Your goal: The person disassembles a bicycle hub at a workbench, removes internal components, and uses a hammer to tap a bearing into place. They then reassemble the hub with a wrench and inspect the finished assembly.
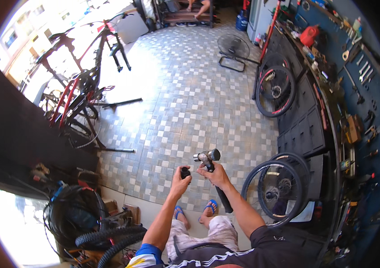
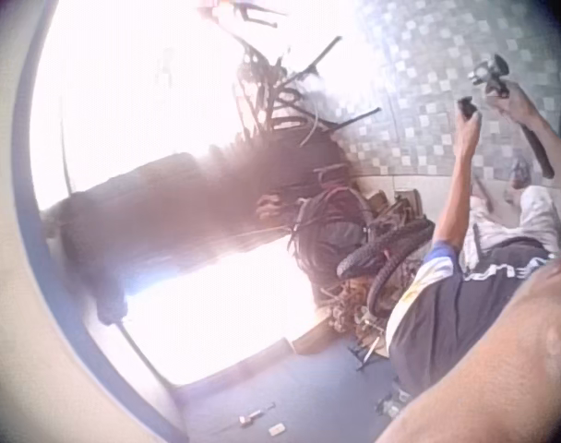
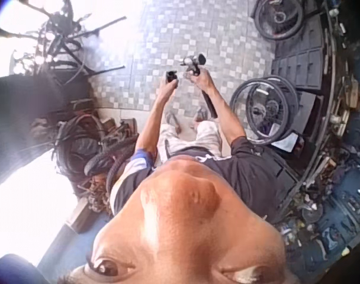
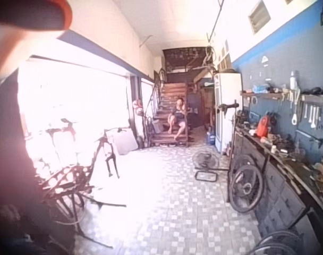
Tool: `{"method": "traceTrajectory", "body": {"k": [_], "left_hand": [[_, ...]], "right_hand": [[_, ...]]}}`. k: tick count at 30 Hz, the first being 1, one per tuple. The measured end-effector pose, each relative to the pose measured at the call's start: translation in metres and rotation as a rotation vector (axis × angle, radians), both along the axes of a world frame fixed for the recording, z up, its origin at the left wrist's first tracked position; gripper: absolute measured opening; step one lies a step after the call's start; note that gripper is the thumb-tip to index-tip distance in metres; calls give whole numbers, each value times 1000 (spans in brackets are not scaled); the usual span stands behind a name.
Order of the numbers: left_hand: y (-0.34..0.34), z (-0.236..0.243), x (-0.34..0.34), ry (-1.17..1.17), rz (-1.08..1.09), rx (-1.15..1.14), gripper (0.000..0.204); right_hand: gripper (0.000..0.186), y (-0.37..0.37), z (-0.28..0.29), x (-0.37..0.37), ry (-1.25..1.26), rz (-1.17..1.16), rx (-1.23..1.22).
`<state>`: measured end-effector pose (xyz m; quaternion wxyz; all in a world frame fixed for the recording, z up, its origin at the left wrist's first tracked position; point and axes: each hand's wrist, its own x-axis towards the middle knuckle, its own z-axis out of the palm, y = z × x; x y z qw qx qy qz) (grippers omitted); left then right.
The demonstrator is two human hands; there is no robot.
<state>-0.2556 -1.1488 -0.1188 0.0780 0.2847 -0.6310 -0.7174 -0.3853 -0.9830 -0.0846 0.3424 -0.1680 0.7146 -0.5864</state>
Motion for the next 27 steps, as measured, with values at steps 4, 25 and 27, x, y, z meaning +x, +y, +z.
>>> {"method": "traceTrajectory", "body": {"k": [4,25,27], "left_hand": [[-21,-40,-55,43,-198,-2,46],[-122,-614,-64,-228,321,789,60],[-119,-649,-76,-168,251,604,60]], "right_hand": [[57,-31,-36,-34,251,23,133],[43,-83,-556,-92,-50,-260,257],[45,-79,-591,-96,-4,-288,267]]}}
